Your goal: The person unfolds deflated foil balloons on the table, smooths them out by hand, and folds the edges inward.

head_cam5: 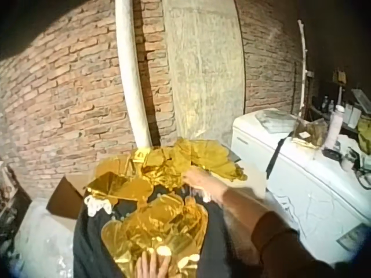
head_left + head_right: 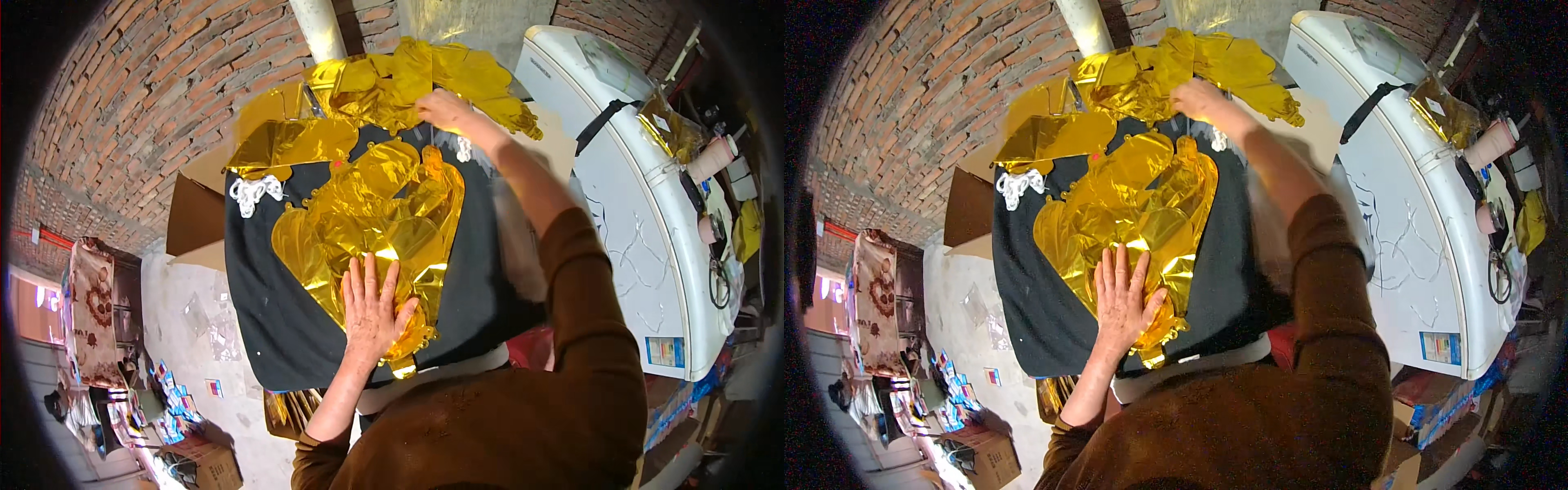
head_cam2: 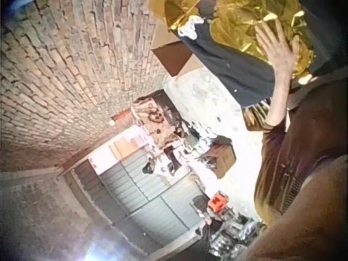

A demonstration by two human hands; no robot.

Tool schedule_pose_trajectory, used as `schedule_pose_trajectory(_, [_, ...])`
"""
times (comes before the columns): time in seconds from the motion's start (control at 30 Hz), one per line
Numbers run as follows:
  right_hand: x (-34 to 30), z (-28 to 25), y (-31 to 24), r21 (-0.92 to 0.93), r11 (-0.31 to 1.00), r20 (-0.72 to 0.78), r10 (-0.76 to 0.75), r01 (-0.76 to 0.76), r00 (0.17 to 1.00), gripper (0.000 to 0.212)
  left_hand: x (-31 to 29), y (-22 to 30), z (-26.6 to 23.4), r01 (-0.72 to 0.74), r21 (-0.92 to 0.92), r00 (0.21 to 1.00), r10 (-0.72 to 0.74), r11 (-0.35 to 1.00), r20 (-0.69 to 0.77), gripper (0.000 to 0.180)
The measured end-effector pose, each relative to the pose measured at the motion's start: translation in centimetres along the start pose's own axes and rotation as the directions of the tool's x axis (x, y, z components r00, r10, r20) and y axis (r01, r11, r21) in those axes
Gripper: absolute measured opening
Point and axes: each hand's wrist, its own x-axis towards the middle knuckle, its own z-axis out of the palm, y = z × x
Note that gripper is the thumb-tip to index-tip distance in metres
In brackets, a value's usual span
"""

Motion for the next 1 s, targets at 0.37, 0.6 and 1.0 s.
schedule_pose_trajectory(0.37, [-11.4, -4.0, -1.8, -0.156, 0.987, 0.164, 0.071, -0.045, 0.984, 0.029, -2.0, -0.2, -0.2, 0.011, 0.049, 0.999, -0.013, 0.999, 0.038, 0.073])
schedule_pose_trajectory(0.6, [-11.1, -5.5, 0.5, 0.097, 0.994, 0.0, -0.044, 0.044, 0.999, 0.017, -2.4, 0.5, -0.3, 0.016, 0.025, 1.0, -0.015, 1.0, -0.008, 0.07])
schedule_pose_trajectory(1.0, [-9.9, -6.4, 0.7, 0.487, 0.873, -0.269, 0.127, 0.021, 0.955, 0.015, -1.6, 0.3, -0.1, 0.021, 0.008, 1.0, -0.021, 1.0, 0.015, 0.07])
